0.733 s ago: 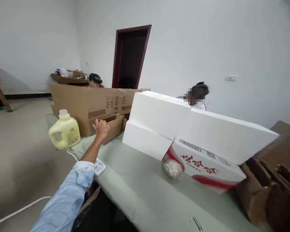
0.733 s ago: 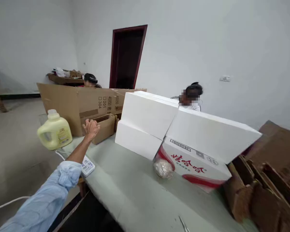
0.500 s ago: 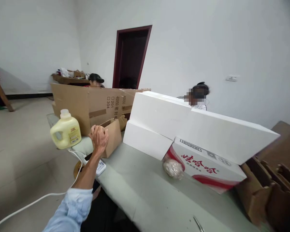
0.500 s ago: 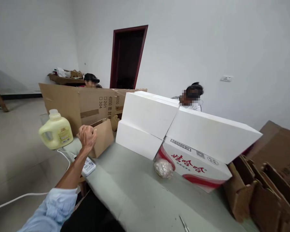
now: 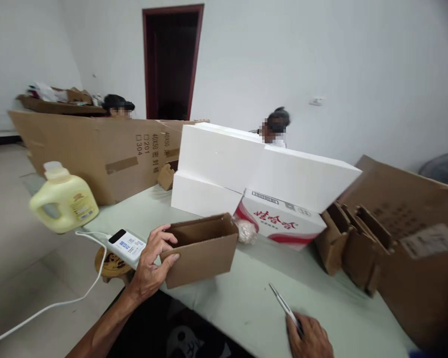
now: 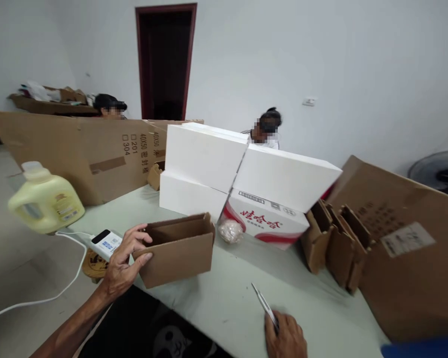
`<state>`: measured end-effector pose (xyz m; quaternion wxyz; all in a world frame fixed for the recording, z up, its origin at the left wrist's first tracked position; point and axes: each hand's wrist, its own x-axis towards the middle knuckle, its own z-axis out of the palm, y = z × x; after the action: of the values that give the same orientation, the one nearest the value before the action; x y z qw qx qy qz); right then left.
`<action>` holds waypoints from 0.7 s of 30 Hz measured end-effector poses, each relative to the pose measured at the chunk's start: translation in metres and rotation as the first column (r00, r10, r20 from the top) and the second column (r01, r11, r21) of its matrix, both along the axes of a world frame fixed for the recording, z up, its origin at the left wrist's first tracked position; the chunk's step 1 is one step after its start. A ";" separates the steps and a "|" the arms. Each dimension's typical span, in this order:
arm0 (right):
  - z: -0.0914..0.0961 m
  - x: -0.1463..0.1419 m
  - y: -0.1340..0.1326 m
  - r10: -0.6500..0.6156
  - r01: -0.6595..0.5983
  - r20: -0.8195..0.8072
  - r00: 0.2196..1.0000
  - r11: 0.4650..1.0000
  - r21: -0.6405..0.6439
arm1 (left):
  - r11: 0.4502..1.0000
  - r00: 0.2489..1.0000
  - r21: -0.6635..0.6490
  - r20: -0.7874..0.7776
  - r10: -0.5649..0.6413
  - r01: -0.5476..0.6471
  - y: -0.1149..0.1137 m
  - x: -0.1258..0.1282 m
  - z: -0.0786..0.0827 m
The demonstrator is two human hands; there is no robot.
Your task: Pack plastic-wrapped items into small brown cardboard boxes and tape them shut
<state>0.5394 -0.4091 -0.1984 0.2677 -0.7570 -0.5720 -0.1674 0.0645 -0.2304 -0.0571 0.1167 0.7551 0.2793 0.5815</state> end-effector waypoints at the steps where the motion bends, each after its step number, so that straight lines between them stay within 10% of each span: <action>1: 0.005 -0.008 0.003 -0.027 0.027 -0.045 0.999 1.000 0.013 | 0.997 0.996 -0.014 -0.019 -0.082 0.082 -0.001 0.003 -0.003; 11: 0.078 -0.128 0.038 0.322 -0.468 -0.722 0.612 0.884 -0.002 | 0.818 0.794 -0.262 -0.218 -0.568 0.513 0.002 -0.004 -0.002; 15: 0.085 -0.152 0.042 0.330 -0.502 -0.755 0.566 0.865 0.001 | 0.790 0.718 -0.375 -0.345 -0.605 0.485 0.006 -0.019 0.016; 21: 0.088 -0.169 0.033 0.320 -0.421 -0.726 0.609 0.906 0.046 | 0.888 0.688 -0.349 -0.565 -0.454 0.299 0.019 -0.018 0.050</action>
<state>0.3702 -0.3757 -0.1106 0.4487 -0.6416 -0.5746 0.2385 0.0470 -0.2111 -0.0071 0.2197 0.9282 0.2047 0.2198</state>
